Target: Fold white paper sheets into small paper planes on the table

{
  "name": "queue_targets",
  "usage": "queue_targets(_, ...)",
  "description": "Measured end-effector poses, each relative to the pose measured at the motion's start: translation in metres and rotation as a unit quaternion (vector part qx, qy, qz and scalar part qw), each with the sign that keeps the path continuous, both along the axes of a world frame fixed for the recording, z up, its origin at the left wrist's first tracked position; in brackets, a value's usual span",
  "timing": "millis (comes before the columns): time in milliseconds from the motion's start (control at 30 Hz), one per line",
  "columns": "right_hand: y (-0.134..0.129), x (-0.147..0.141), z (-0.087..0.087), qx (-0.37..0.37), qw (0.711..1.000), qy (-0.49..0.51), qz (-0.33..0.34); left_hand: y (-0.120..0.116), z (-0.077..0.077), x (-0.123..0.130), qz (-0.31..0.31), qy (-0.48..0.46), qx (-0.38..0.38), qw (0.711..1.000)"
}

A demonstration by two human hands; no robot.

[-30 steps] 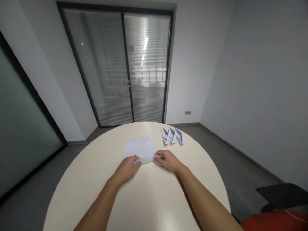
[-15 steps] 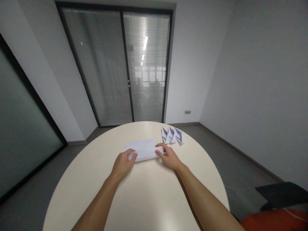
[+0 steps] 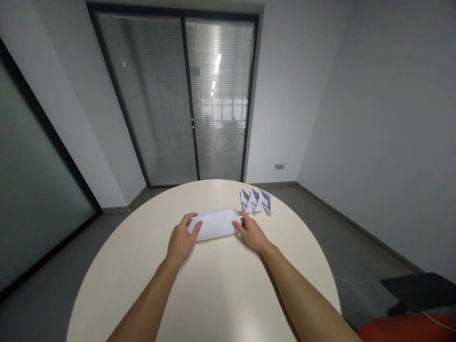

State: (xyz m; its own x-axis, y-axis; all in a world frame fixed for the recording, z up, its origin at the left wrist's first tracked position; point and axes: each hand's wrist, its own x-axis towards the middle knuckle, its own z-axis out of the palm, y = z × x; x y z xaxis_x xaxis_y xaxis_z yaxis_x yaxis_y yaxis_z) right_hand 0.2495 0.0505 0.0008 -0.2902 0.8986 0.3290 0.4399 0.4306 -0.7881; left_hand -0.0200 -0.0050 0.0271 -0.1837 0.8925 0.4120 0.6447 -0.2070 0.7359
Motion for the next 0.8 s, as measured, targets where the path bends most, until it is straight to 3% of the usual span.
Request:
queue_targets(267, -0.0015, -0.0015, 0.0026, -0.004, 1.000, 0.001, -0.018, 0.0058, -0.0089, -0.0052, 0.028, -0.026, 0.016, 0.999)
queue_targets(467, -0.0020, -0.0040, -0.0001, -0.039, 0.995, 0.082, 0.046, 0.0060, -0.0060, -0.0032, 0.057, -0.040, 0.043, 0.997)
queue_targets(667, 0.0000, -0.0035, -0.0023, -0.018, 0.997, 0.072, 0.019, 0.0076, -0.0083, -0.0043, 0.064, -0.081, 0.053, 0.993)
queue_targets(800, -0.0006, -0.0038, -0.0042, -0.025, 0.992, 0.108, 0.056, 0.0074, -0.0079, -0.0036, 0.074, -0.093, 0.068, 0.991)
